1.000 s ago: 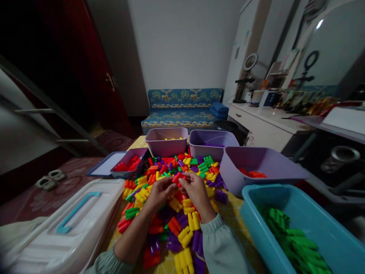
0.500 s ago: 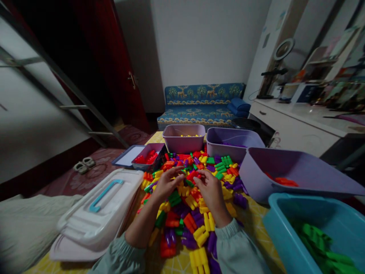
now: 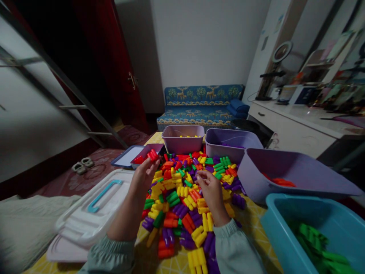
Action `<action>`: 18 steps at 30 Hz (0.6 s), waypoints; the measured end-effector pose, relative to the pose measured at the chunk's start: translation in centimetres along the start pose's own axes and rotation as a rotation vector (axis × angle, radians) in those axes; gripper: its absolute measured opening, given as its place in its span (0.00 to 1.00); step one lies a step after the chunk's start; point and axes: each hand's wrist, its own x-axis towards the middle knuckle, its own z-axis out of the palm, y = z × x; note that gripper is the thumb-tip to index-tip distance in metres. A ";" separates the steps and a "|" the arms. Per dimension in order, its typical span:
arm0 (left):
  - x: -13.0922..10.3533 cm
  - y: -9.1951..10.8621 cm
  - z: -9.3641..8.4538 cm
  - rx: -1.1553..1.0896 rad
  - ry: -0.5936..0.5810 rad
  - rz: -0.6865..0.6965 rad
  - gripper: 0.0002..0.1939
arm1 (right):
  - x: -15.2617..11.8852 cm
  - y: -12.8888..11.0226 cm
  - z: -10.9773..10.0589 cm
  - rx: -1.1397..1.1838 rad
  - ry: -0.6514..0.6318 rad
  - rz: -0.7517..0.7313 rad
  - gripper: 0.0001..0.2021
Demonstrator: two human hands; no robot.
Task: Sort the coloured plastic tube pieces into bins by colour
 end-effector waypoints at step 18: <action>-2.7 -2.1 -0.3 1.034 -0.834 -0.112 0.14 | 1.1 -1.6 -6.7 -0.723 -0.269 0.005 0.04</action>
